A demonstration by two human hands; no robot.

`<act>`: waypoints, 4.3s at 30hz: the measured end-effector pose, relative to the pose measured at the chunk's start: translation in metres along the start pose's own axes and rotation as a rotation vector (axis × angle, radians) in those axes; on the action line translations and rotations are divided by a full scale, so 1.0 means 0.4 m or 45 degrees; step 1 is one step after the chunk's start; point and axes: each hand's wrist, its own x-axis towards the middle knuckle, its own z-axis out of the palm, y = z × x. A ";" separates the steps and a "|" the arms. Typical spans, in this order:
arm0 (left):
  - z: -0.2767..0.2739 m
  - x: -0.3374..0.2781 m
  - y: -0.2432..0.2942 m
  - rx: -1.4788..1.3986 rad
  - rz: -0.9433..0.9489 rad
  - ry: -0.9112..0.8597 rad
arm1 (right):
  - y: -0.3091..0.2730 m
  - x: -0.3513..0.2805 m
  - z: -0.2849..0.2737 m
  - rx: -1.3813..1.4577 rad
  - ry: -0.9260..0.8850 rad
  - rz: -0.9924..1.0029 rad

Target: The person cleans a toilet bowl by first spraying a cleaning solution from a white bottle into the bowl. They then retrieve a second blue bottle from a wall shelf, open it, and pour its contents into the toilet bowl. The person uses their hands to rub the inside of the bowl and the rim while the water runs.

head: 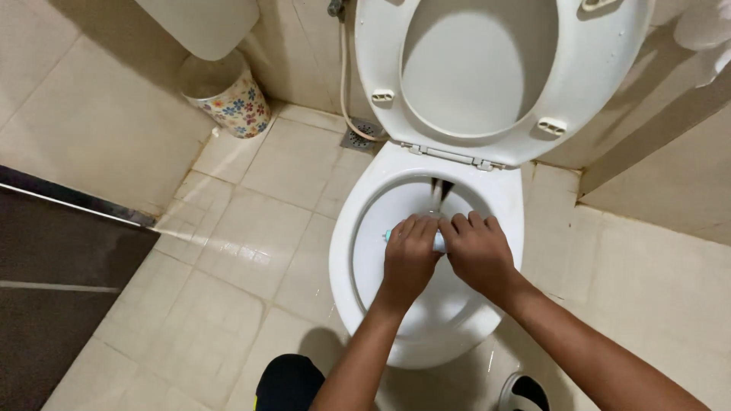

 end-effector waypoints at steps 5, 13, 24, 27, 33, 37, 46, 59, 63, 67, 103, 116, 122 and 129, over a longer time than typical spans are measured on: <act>0.107 -0.031 -0.068 0.092 -0.031 -0.039 | -0.009 -0.003 0.077 -0.221 0.001 0.031; 0.187 -0.033 -0.085 0.078 -0.013 0.041 | 0.004 -0.027 0.136 -0.458 -0.024 0.067; 0.243 0.035 -0.112 0.060 0.018 0.122 | 0.046 0.003 0.179 -0.611 0.007 0.162; 0.276 0.042 -0.135 0.166 0.066 0.127 | 0.059 0.013 0.192 -0.569 0.043 0.140; 0.291 0.055 -0.159 0.280 0.027 0.060 | 0.063 0.031 0.212 -0.511 0.010 0.133; 0.315 0.052 -0.190 0.372 0.083 0.113 | 0.066 0.037 0.229 -0.470 0.000 0.140; 0.301 0.071 -0.190 0.574 0.111 -0.036 | 0.075 0.045 0.239 -0.404 0.038 0.123; 0.326 0.077 -0.216 0.561 0.132 -0.060 | 0.087 0.048 0.259 -0.371 -0.086 0.135; 0.335 0.075 -0.237 0.623 0.175 0.040 | 0.087 0.053 0.267 -0.388 0.112 0.063; 0.286 0.079 -0.208 0.603 0.141 -0.032 | 0.082 0.058 0.259 -0.391 0.022 0.106; 0.075 -0.147 -0.088 0.346 -0.253 -0.324 | -0.054 0.040 0.064 -0.075 -0.478 -0.421; 0.072 -0.151 0.010 -0.170 -0.395 -0.553 | -0.044 -0.024 -0.008 -0.262 -0.819 -0.373; 0.096 -0.135 0.043 -0.307 -0.417 -0.597 | -0.025 -0.072 -0.034 -0.371 -0.775 -0.322; 0.109 -0.118 0.041 -0.356 -0.366 -0.613 | -0.026 -0.093 -0.055 -0.461 -0.663 -0.310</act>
